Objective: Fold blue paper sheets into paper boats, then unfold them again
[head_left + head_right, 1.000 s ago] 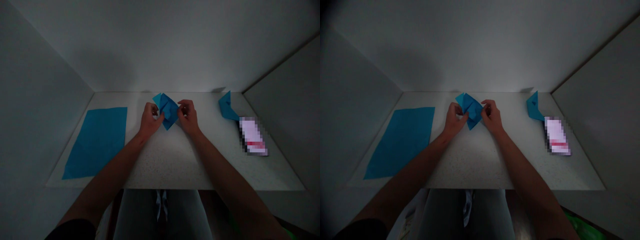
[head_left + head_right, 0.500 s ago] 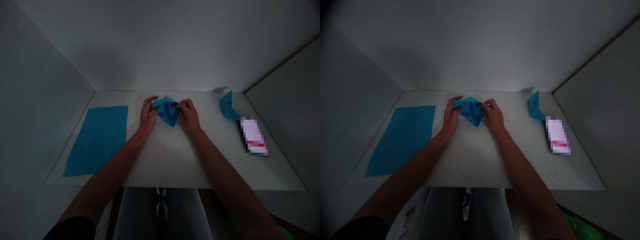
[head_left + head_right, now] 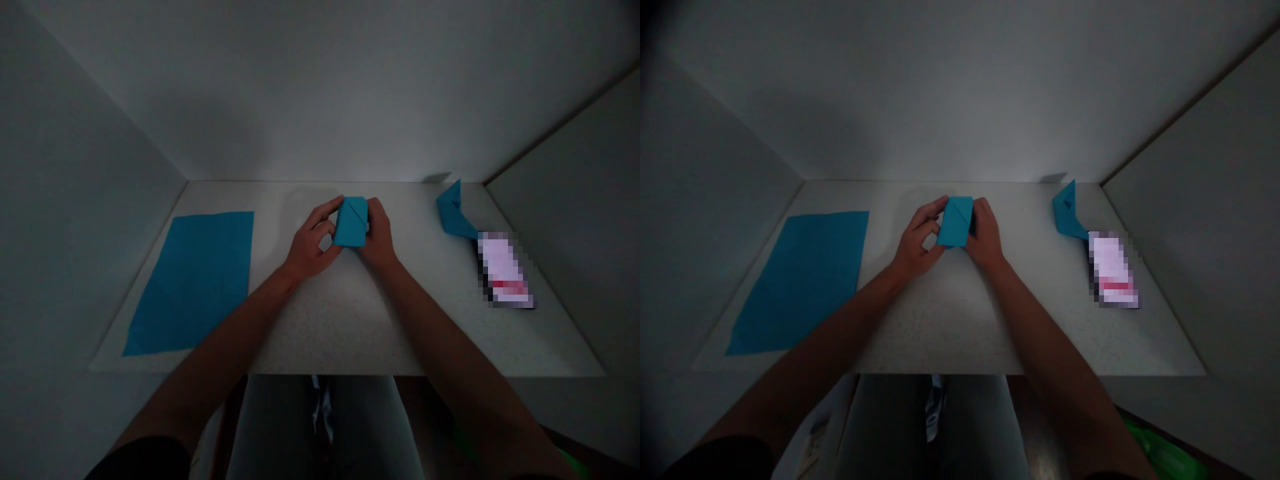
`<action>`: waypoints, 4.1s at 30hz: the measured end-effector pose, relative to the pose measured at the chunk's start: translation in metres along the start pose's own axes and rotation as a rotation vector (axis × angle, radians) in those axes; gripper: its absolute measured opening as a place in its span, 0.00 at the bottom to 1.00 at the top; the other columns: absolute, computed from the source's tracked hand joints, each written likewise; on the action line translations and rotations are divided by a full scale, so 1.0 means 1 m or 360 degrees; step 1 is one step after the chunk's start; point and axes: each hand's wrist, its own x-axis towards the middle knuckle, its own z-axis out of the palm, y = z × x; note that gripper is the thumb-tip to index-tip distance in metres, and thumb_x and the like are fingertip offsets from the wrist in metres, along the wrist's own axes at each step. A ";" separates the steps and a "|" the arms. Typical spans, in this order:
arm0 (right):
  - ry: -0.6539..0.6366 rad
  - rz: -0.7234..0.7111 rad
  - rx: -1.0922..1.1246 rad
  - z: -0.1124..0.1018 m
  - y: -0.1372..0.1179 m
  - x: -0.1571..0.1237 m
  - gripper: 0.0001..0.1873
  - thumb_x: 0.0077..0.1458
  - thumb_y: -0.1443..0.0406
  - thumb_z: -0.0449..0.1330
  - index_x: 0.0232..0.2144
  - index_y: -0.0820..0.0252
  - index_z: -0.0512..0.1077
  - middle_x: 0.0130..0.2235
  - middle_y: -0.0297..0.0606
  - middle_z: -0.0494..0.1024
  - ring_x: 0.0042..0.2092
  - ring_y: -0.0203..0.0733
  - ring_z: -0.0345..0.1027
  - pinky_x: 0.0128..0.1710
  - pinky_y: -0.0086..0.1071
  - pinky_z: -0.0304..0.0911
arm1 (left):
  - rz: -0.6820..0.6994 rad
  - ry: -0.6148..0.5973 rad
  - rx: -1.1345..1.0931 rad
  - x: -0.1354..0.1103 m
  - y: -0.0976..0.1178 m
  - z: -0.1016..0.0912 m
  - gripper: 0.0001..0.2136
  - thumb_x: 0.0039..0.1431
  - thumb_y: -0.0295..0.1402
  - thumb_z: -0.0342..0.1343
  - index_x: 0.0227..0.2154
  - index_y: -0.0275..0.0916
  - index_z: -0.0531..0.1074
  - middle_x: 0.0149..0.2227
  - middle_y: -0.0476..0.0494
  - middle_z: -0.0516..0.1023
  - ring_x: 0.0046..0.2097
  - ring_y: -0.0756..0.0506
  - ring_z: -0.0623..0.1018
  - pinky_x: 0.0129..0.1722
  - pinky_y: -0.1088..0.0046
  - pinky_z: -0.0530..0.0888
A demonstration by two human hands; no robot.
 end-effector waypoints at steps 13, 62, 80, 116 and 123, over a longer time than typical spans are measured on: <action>0.0171 -0.0025 0.0289 -0.002 -0.009 0.002 0.14 0.76 0.53 0.59 0.37 0.52 0.70 0.35 0.33 0.70 0.37 0.44 0.65 0.40 0.40 0.62 | 0.0064 0.0051 0.0086 0.000 -0.001 -0.002 0.09 0.72 0.35 0.61 0.35 0.43 0.69 0.70 0.33 0.77 0.69 0.37 0.79 0.66 0.52 0.79; 0.0154 0.1112 0.0983 -0.025 0.026 0.012 0.35 0.48 0.33 0.78 0.41 0.49 0.77 0.29 0.30 0.80 0.31 0.44 0.75 0.30 0.35 0.71 | -0.1078 0.1007 -0.0279 0.001 -0.041 -0.023 0.31 0.65 0.72 0.59 0.42 0.46 0.69 0.26 0.53 0.69 0.26 0.48 0.70 0.25 0.72 0.63; 0.0380 0.1002 0.0952 -0.033 0.033 0.012 0.36 0.50 0.31 0.76 0.44 0.46 0.73 0.34 0.30 0.81 0.35 0.45 0.76 0.33 0.36 0.72 | -0.1012 0.1219 -0.0194 0.006 -0.033 -0.033 0.34 0.63 0.75 0.57 0.42 0.46 0.66 0.35 0.47 0.76 0.36 0.44 0.77 0.36 0.67 0.74; -0.0076 0.1116 0.1287 -0.079 0.013 0.021 0.40 0.43 0.31 0.79 0.47 0.49 0.82 0.42 0.38 0.87 0.43 0.51 0.82 0.39 0.42 0.78 | -0.0990 0.0436 -0.0506 0.009 -0.017 -0.033 0.26 0.65 0.59 0.69 0.52 0.43 0.82 0.51 0.34 0.86 0.48 0.36 0.87 0.49 0.56 0.86; -0.0184 0.1073 0.1267 -0.056 0.000 0.016 0.31 0.44 0.45 0.85 0.45 0.49 0.85 0.45 0.38 0.89 0.48 0.55 0.85 0.54 0.51 0.81 | -0.0927 0.0518 -0.0373 0.005 -0.019 -0.032 0.25 0.67 0.60 0.68 0.50 0.43 0.80 0.49 0.36 0.86 0.48 0.37 0.86 0.49 0.58 0.85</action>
